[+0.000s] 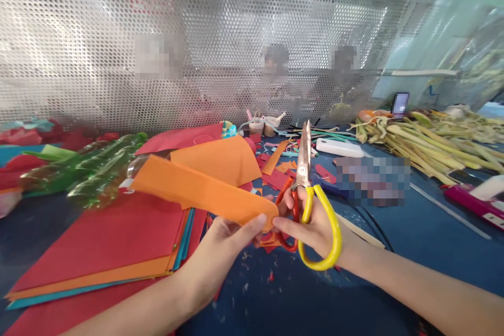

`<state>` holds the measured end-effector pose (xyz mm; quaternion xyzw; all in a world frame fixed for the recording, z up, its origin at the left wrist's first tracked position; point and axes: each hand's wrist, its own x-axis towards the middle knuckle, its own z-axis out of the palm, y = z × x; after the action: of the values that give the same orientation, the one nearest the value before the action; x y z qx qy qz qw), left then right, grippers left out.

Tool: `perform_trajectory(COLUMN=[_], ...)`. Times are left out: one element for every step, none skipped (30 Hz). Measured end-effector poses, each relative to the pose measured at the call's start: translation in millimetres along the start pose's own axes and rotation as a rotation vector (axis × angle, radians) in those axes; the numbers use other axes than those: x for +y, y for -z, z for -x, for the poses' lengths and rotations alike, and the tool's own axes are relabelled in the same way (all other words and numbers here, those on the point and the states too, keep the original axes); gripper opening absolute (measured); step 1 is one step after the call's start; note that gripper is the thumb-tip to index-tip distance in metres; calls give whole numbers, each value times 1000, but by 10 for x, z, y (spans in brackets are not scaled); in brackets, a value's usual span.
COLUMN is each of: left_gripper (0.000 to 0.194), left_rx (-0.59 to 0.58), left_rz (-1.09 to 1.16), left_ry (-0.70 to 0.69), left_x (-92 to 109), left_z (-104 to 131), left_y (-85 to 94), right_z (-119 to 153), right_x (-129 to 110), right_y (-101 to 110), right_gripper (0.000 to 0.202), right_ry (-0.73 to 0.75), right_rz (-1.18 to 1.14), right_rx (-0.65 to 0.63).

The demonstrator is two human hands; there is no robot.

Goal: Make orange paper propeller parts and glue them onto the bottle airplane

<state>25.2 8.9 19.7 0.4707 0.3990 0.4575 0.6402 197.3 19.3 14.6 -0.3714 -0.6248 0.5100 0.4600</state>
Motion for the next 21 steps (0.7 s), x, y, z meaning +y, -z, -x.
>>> perform_trajectory(left_gripper=[21,23,24,23,23,22,23,26,29,31,32,31,28,27,26,25,25,25,25,25,24], left_rx=[9,27,55,87,120,157,189,210,224,234,240,242,243,249,257,267,280,297,313,326,337], left_rz=[57,111,156,184,196,196,193,192,193,196,200,203,205,207,209,212,215,221,227,234,240], left_ry=[5,9,7,3,-4,-15,-26,-32,-32,-27,-18,-10,-9,-19,-40,-68,-98,-127,-151,-171,-187], left_x=[21,41,59,73,82,86,86,82,75,66,58,52,47,45,47,51,59,70,84,99,115], left_z=[-14,-31,-50,-68,-85,-98,-107,-111,-113,-113,-113,-114,-119,-127,-140,-157,-178,-202,-228,-255,-280], left_y=[6,14,23,32,40,47,52,54,56,56,57,58,62,67,76,88,104,121,141,162,183], right_z=[-4,-10,-17,-25,-34,-44,-55,-67,-79,-92,-105,-117,-128,-138,-147,-155,-164,-173,-183,-195,-209], right_x=[11,24,38,50,60,68,76,84,92,103,115,126,137,144,146,142,132,119,103,88,76], right_y=[5,9,14,18,24,29,35,41,48,56,64,73,82,92,103,115,129,146,165,187,211], right_gripper=[33,33,32,32,32,32,32,33,33,34,35,35,35,35,35,36,37,38,38,38,38], right_ry=[0,3,5,7,7,7,13,24,40,57,73,85,94,101,109,119,129,139,150,164,179], right_rz=[-10,-20,-25,-28,-34,-45,-59,-78,-99,-120,-137,-153,-170,-184,-194,-199,-191,-171,-140,-105,-77], right_rx=[4,13,31,56,83,110,135,159,182,207,231,249,259,265,273,288,308,329,348,361,369])
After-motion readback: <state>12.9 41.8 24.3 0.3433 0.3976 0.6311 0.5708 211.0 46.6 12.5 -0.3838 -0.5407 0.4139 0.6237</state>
